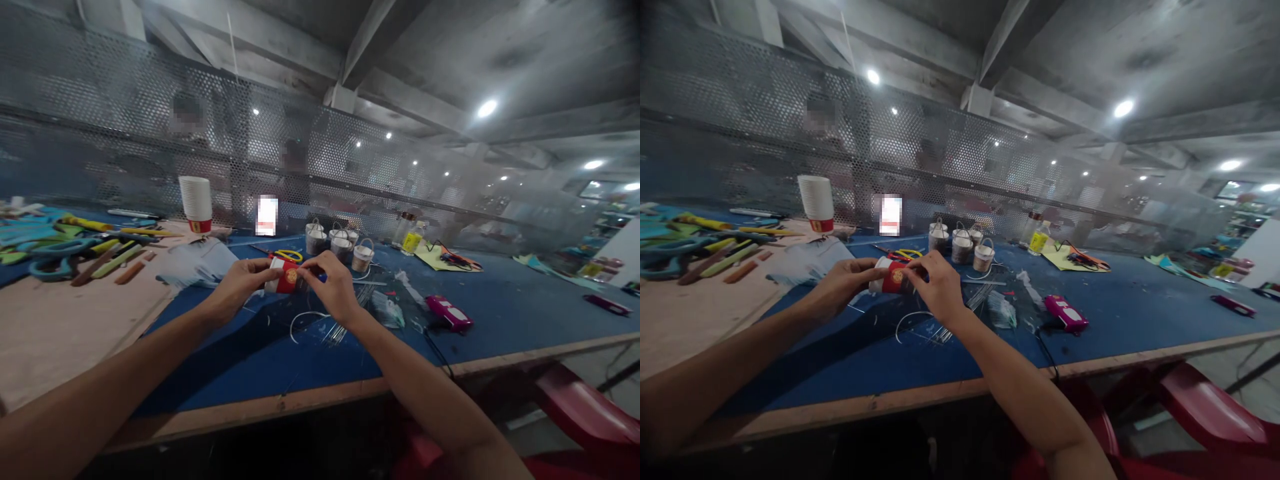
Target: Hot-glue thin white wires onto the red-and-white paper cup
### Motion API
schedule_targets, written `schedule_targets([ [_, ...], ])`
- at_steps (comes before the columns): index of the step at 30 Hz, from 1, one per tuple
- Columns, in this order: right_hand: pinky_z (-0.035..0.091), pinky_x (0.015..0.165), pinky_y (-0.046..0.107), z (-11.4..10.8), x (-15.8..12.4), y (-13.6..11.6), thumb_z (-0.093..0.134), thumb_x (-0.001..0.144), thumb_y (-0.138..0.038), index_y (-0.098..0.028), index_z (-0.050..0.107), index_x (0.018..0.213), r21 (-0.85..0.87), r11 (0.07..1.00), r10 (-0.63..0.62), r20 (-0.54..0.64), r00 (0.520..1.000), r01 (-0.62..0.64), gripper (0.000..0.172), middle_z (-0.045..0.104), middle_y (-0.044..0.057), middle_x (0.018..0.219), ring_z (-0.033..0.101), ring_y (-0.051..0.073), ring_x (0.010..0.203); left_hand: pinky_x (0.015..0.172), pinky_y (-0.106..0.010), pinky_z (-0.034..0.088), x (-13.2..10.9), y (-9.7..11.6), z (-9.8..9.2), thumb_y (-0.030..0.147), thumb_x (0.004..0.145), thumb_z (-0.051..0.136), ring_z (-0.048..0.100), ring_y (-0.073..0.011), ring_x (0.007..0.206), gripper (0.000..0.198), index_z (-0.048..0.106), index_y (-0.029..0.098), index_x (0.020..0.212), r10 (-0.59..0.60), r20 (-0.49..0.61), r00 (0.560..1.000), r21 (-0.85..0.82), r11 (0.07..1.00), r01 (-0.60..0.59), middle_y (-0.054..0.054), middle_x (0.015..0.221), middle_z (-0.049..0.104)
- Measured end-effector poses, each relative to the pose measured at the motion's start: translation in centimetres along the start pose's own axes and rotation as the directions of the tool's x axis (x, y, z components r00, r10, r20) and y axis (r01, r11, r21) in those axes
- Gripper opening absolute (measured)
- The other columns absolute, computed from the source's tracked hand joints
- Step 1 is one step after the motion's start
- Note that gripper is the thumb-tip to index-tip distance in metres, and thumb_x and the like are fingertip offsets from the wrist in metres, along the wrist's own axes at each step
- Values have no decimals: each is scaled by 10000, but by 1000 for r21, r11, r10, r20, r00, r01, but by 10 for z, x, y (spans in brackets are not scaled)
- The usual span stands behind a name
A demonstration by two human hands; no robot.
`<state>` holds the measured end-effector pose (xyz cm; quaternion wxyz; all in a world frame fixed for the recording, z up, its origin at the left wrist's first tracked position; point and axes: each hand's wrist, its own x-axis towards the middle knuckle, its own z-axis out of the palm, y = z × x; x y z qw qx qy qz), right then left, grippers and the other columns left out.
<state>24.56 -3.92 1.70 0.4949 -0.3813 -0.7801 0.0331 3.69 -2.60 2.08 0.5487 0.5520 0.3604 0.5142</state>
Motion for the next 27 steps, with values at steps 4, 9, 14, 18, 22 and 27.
schedule_targets([
  [4, 558, 832, 304, -1, 1, 0, 708, 997, -304, -235, 724, 973, 16, 1000, 6, -6, 1000, -6, 76, 658, 27, 958, 662, 164, 863, 701, -353, 519, 0, 0, -1, 308, 641, 881, 691, -265, 695, 190, 840, 223, 806, -2, 11, 1000, 16, 1000, 2, -72, 774, 787],
  [9, 558, 834, 305, -2, 2, 0, 720, 989, -288, -230, 722, 945, 23, 1000, 9, -16, 1000, -9, 73, 654, 26, 947, 665, 163, 865, 698, -354, 530, 0, -1, -1, 360, 669, 879, 693, -261, 682, 187, 847, 222, 792, 23, 38, 999, 42, 999, -24, -67, 767, 794],
  [14, 559, 841, 303, -2, 2, 2, 727, 985, -330, -230, 718, 934, 32, 999, 24, -21, 999, -23, 113, 669, 25, 952, 670, 165, 877, 667, -341, 527, -2, 1, 0, 376, 670, 894, 688, -251, 669, 226, 858, 213, 822, 9, 55, 998, 30, 999, -10, -85, 784, 803],
  [18, 553, 837, 301, -2, 2, 2, 732, 982, -345, -230, 719, 927, 46, 998, 51, -14, 999, -50, 128, 677, 23, 957, 670, 161, 868, 649, -325, 506, -1, 1, -1, 377, 660, 901, 679, -238, 669, 252, 864, 207, 843, 11, 67, 998, 29, 999, -13, -92, 794, 802],
  [22, 544, 828, 295, -4, 3, 0, 737, 976, -319, -224, 724, 906, 63, 996, 62, -18, 998, -60, 119, 675, 19, 938, 664, 160, 862, 654, -312, 489, -2, 3, 0, 370, 648, 895, 670, -223, 674, 280, 861, 188, 858, 4, 75, 997, 42, 999, -7, -91, 791, 797],
  [27, 525, 791, 291, -3, 5, 2, 761, 955, -282, -212, 729, 872, 105, 993, 57, -37, 998, -53, 113, 666, 12, 890, 647, 158, 825, 642, -303, 478, -5, 10, 2, 339, 644, 866, 657, -221, 667, 224, 829, 187, 805, -6, 85, 996, 89, 996, -1, -70, 753, 772],
])
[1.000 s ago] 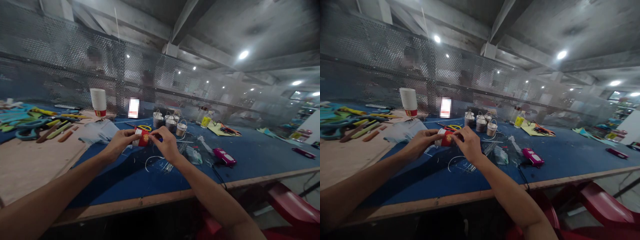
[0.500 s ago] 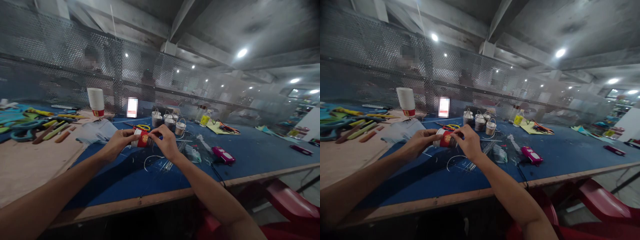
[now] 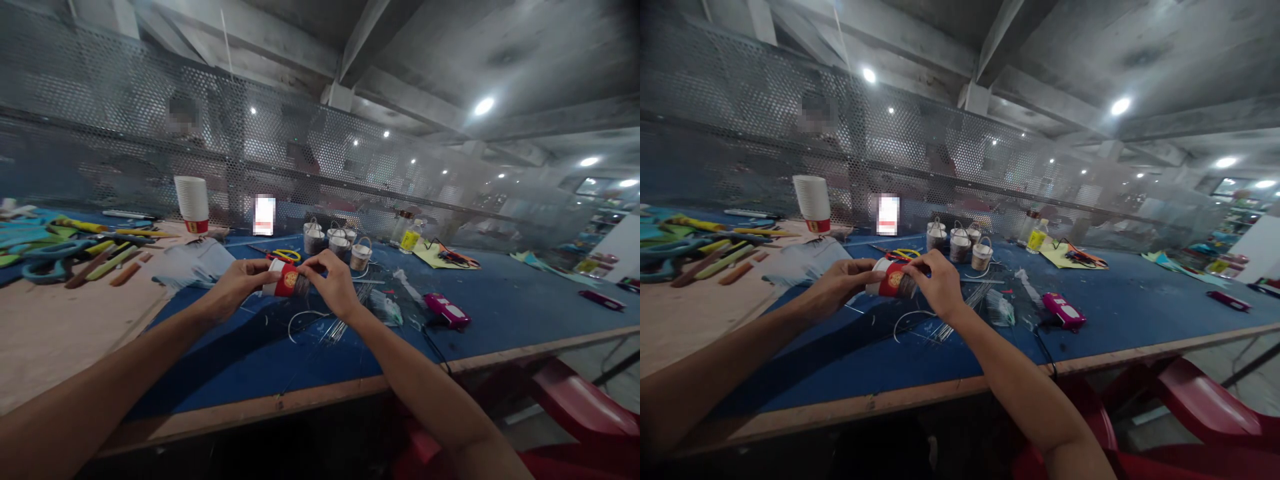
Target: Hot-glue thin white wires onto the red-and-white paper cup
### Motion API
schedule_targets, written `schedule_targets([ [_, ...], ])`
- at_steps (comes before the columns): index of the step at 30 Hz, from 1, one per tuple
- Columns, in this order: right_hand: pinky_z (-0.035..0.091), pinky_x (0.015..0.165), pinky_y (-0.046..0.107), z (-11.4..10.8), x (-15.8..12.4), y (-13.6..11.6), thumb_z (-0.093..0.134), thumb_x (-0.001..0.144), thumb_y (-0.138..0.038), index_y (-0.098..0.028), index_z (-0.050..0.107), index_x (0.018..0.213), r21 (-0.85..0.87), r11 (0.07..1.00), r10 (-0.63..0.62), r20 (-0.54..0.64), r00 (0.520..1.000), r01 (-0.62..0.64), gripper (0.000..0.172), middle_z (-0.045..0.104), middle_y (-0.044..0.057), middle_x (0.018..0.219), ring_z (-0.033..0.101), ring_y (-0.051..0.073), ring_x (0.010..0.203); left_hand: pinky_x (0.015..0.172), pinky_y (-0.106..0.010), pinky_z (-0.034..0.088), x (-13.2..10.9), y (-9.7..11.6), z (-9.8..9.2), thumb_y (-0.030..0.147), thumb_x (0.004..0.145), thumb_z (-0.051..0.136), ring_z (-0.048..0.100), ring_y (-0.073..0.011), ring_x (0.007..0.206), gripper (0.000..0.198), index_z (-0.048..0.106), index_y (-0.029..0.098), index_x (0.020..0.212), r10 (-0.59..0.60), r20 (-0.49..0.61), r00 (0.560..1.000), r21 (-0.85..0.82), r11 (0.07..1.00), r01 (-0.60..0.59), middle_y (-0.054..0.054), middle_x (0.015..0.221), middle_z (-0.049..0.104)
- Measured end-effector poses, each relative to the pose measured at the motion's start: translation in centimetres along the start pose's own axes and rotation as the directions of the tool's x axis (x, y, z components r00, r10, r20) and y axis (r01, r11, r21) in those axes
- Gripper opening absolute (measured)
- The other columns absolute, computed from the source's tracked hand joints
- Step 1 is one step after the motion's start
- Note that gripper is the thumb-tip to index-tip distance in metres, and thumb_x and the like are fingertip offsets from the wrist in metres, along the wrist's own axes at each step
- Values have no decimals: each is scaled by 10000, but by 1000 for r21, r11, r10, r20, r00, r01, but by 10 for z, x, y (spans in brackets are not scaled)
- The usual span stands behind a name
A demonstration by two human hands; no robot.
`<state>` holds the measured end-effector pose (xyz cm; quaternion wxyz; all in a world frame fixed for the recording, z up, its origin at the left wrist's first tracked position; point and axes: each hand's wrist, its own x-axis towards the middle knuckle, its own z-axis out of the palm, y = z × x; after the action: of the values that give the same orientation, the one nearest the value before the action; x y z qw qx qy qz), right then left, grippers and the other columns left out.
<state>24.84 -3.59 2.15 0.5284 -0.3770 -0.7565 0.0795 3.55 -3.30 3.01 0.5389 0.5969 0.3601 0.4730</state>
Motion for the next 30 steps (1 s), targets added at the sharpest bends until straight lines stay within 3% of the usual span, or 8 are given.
schedule_targets([
  [10, 487, 732, 277, 1, 1, 2, 795, 915, -262, -218, 744, 829, 58, 996, 69, 15, 998, -70, 109, 674, -5, 840, 629, 146, 775, 620, -275, 483, 1, -1, -6, 339, 666, 862, 636, -174, 630, 226, 825, 180, 823, -2, 40, 999, 19, 1000, 1, -46, 742, 755],
  [20, 508, 742, 292, 2, 2, 5, 819, 868, -355, -210, 758, 829, 178, 955, 228, 72, 971, -237, 162, 728, 9, 829, 655, 162, 780, 614, -272, 495, 0, 0, -9, 333, 670, 864, 644, -183, 639, 173, 840, 215, 794, -13, 95, 995, -2, 1000, 14, -52, 747, 763],
  [25, 490, 750, 294, 3, 4, 13, 789, 885, -428, -202, 751, 840, 190, 943, 253, 123, 960, -273, 234, 742, 13, 836, 663, 171, 800, 617, -266, 496, 3, -3, -13, 334, 676, 872, 648, -175, 644, 169, 847, 218, 797, -28, 107, 994, -23, 999, 31, -62, 779, 782],
  [30, 503, 835, 320, 5, 4, 21, 619, 974, -596, -192, 717, 1002, 181, 924, 295, 224, 929, -337, 416, 759, 52, 996, 681, 194, 917, 644, -278, 500, 4, -1, -14, 343, 715, 862, 653, -183, 664, 146, 849, 227, 803, 6, 78, 997, -42, 999, -3, -57, 801, 787],
])
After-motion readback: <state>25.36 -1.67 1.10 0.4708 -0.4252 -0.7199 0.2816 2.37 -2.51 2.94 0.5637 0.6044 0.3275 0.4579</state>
